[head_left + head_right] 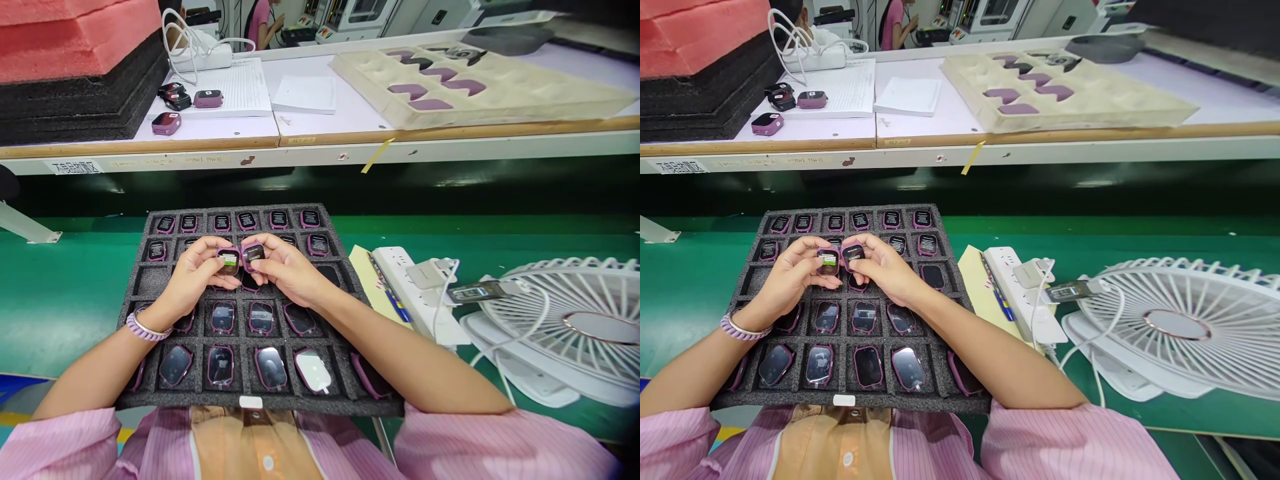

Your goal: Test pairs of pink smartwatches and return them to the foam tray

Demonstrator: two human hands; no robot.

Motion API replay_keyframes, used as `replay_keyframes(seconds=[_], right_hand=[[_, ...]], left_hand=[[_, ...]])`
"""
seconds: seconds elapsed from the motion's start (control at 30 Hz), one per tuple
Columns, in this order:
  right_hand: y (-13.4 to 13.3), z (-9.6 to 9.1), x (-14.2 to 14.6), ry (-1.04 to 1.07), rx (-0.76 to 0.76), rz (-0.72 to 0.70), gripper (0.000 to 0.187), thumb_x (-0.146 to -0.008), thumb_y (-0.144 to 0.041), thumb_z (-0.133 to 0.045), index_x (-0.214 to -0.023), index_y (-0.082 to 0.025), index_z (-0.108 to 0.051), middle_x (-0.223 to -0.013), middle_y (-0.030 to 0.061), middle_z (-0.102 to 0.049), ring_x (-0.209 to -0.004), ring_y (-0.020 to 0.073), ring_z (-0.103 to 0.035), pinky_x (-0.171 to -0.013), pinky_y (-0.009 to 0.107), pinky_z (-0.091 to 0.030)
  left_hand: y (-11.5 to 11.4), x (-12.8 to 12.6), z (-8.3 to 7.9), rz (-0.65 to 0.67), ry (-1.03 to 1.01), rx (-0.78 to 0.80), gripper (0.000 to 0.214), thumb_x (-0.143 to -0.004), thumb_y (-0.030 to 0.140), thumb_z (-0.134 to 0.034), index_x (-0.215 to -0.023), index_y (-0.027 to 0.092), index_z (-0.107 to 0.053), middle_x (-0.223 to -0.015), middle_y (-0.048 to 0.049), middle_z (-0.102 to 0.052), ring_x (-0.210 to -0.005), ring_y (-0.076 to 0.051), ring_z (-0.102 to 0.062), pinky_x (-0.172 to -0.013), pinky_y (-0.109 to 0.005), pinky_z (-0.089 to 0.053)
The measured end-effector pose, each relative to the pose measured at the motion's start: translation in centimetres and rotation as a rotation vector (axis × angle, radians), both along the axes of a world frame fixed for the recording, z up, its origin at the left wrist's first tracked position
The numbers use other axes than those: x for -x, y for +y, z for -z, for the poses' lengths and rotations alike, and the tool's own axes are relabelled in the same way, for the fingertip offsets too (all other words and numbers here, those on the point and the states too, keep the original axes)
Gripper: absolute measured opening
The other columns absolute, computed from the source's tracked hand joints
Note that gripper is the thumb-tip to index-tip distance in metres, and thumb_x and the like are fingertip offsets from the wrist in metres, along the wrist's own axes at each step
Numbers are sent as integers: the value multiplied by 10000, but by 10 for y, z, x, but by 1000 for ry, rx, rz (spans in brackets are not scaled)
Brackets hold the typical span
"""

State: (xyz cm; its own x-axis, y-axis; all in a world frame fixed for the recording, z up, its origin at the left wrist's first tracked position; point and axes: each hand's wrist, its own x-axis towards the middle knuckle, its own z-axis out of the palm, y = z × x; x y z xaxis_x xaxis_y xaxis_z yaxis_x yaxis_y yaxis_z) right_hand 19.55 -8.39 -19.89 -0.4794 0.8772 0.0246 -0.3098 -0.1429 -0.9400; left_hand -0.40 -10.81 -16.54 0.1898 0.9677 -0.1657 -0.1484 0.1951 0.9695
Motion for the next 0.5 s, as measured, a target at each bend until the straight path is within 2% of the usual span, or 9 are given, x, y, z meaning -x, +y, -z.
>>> replay_keyframes(seconds=[0.37,0.5], right_hand=[[0,2,0,20,-7,-14,395,-832,-295,-795,-1159,-195,-599,-794,-35,-637,-566,109,-557,-571,247,-444],[0,0,0,27,8,-14,425,-797,-239,-780,-1181,-193,-602,-817,-36,-653,-586,110,-577,-589,247,-462]], left_hand=[[1,1,0,11,15,-28,409,-721,262,-773,-1065,171,-571,-905,9,-730,-617,-180,-771,-610,-256,-671],[-1,0,-1,6,19,-38,407,-736,260,-777,-1078,172,-574,-904,9,-723,-616,-176,-769,-619,-262,-674]])
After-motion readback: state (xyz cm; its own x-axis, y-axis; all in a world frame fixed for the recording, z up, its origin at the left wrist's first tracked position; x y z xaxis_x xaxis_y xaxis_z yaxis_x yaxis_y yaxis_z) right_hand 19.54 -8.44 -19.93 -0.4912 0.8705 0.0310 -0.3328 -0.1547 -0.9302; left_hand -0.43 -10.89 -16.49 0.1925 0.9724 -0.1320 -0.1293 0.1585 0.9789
